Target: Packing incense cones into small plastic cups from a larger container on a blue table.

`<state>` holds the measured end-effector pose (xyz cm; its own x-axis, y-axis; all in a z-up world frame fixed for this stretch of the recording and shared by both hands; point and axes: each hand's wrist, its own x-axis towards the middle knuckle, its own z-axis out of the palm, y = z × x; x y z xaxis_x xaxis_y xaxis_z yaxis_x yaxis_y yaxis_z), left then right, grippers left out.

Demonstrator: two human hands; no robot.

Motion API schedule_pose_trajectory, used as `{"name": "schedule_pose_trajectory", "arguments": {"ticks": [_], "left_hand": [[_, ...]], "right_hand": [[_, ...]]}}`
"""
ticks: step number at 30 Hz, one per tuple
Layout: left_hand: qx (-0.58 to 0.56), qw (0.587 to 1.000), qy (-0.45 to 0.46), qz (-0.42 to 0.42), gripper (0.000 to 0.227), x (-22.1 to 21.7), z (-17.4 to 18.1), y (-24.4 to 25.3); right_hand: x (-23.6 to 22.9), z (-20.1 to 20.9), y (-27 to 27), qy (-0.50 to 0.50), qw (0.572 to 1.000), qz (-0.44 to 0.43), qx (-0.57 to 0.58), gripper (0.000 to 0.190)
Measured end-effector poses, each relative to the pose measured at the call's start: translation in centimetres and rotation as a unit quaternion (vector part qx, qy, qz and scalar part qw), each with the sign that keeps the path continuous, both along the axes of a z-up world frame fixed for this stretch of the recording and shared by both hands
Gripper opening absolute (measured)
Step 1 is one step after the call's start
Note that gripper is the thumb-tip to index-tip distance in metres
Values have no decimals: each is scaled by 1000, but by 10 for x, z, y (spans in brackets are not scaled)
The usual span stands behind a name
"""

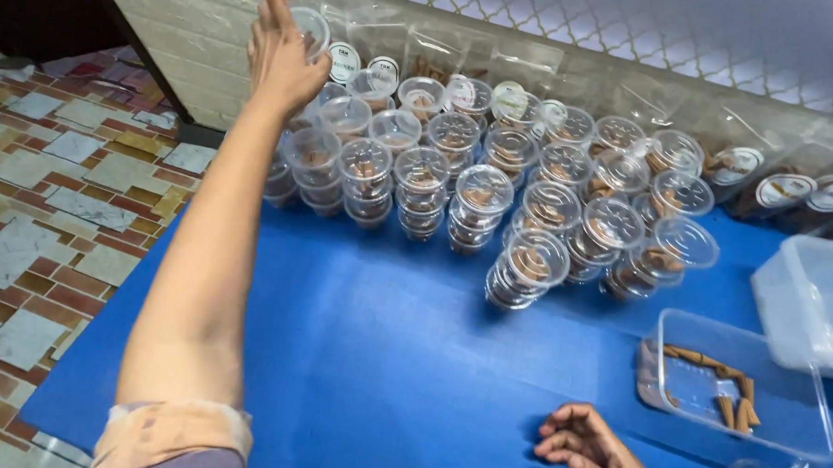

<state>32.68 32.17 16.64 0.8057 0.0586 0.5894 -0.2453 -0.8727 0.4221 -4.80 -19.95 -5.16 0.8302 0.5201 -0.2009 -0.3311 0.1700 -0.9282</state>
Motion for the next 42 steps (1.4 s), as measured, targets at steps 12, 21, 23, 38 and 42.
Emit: {"name": "schedule_pose_trajectory", "arguments": {"ticks": [12, 21, 23, 38, 42], "left_hand": [[28, 991, 132, 27, 68, 70, -36, 10], [80, 963, 253, 49, 71, 78, -38, 4], [74, 962, 261, 43, 72, 74, -37, 2], [-22, 947, 321, -7, 73, 55, -20, 5], [-49, 960, 264, -75, 64, 57, -21, 6]], "right_hand": [[-5, -49, -16, 240, 960, -131, -64, 46], [-1, -13, 7, 336, 918, -198, -65, 37], [-1, -13, 6, 342, 917, -190, -74, 37], [0, -10, 4, 309, 935, -131, -111, 41], [3, 8, 13, 332, 923, -140, -137, 36]]}}
